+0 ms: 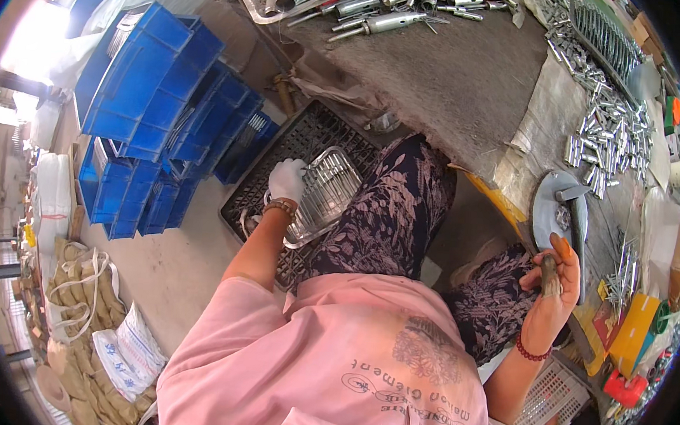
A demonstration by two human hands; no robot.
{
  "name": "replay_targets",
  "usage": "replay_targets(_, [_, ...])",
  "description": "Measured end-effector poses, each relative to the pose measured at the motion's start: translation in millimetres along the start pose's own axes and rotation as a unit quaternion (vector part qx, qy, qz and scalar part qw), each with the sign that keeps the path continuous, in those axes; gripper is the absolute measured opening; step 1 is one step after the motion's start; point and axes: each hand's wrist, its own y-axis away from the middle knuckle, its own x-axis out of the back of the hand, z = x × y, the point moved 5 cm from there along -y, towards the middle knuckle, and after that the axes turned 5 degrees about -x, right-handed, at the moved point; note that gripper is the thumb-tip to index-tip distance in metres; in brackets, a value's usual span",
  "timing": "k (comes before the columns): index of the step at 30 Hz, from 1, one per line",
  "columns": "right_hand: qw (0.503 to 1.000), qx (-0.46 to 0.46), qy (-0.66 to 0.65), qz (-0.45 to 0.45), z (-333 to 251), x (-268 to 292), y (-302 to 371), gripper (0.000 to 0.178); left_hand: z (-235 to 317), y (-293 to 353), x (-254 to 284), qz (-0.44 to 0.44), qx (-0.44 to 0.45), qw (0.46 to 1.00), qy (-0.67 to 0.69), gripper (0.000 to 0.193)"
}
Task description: The recorder is using a hammer to assemble small metal hardware components at a workbench in a factory setting.
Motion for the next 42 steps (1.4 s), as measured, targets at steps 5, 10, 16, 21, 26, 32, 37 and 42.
replay_targets(5, [1.0, 0.0, 0.002, 0.001, 1, 0, 2, 0.036, -3, 5, 0, -0.002, 0.02, 1.0, 0.004, 0.013])
replay_targets(10, [1.0, 0.004, 0.017, 0.009, 2, -1, 2, 0.036, -7, 9, 4, -0.018, 0.065, 0.997, 0.029, 0.014])
replay_targets(16, [1.0, 0.008, 0.004, 0.011, 5, 1, -3, 0.035, -7, 3, 2, -0.021, 0.058, 0.998, 0.03, 0.016])
replay_targets(21, [0.999, -0.007, -0.012, 0.03, -3, 2, 7, 0.032, 3, -15, -8, -0.024, -0.019, 0.999, 0.026, 0.017])
replay_targets(26, [0.997, -0.056, -0.035, -0.026, -6, -15, 1, 0.028, -33, -6, -5, 0.02, 0.018, 0.998, 0.05, 0.022])
replay_targets(32, [0.993, -0.051, -0.09, -0.048, -2, -11, 6, 0.038, 91, -100, 157, 0.299, -0.072, 0.92, 0.243, 0.023])
replay_targets(37, [0.994, -0.063, -0.08, -0.044, -6, -10, 4, 0.037, 327, -107, 289, 0.127, -0.336, 0.874, 0.328, 0.031])
replay_targets(42, [0.992, -0.074, -0.09, -0.047, -24, 0, 26, 0.034, 454, -121, 234, -0.057, -0.502, 0.787, 0.353, 0.042])
